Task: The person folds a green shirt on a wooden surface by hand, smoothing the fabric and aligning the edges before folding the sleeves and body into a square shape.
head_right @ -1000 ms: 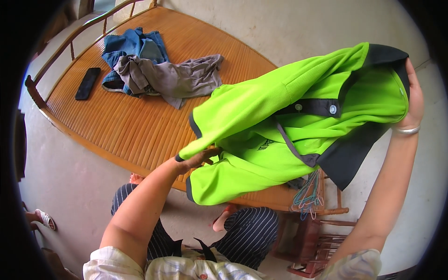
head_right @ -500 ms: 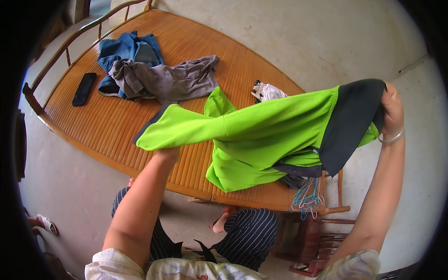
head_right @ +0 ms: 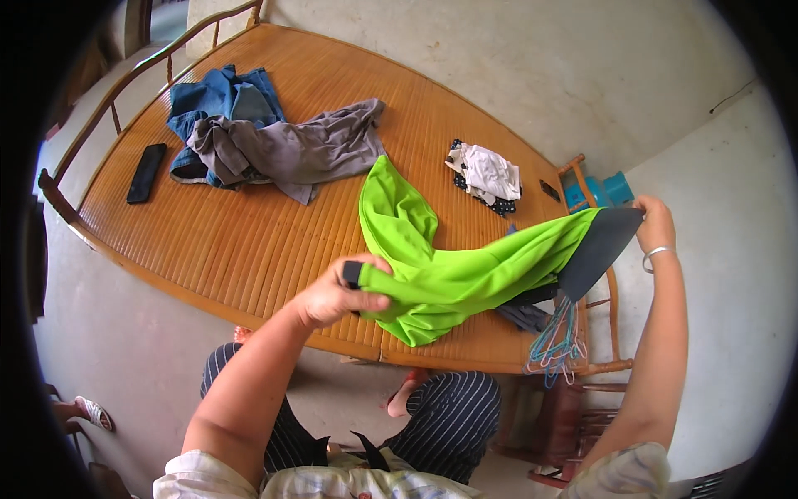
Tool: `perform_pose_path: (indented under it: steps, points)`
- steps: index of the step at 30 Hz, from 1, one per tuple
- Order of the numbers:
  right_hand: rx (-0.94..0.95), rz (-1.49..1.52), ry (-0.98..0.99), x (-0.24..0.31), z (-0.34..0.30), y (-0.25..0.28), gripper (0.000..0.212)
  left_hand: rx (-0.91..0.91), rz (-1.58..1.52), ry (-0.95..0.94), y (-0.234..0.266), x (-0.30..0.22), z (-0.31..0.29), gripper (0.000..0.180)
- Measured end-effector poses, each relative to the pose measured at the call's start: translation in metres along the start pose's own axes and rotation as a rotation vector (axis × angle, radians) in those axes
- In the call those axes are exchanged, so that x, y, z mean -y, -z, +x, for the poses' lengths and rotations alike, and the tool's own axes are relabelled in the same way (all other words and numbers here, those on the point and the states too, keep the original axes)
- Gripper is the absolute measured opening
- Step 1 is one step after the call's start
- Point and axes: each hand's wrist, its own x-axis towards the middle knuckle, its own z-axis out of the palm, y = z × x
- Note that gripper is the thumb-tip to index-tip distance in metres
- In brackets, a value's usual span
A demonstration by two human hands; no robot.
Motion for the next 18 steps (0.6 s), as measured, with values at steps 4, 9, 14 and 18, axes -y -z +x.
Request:
perform_pose_path:
  steps: [4,9,14,18]
  points:
    - [-0.287,0.21,-0.306,-0.06,0.025,-0.037,0.014,0.223,-0.14,0.187,-0.021,0.003,0.0,0.042]
    - [-0.268,1.59,-0.071,0.028,0.058,-0.002,0.025,0.315,-0.254,0.241,-0.014,0.003,-0.01,0.021]
    - [-0.041,1.964,0.452,0.074,0.024,0.026,0.039,0.334,-0.174,0.287,0.0,0.005,-0.012,0.026]
    - [-0.178,2.152,0.143,0.028,-0.037,-0.031,0.043,0.397,-0.047,0.425,-0.002,0.004,-0.008,0.028]
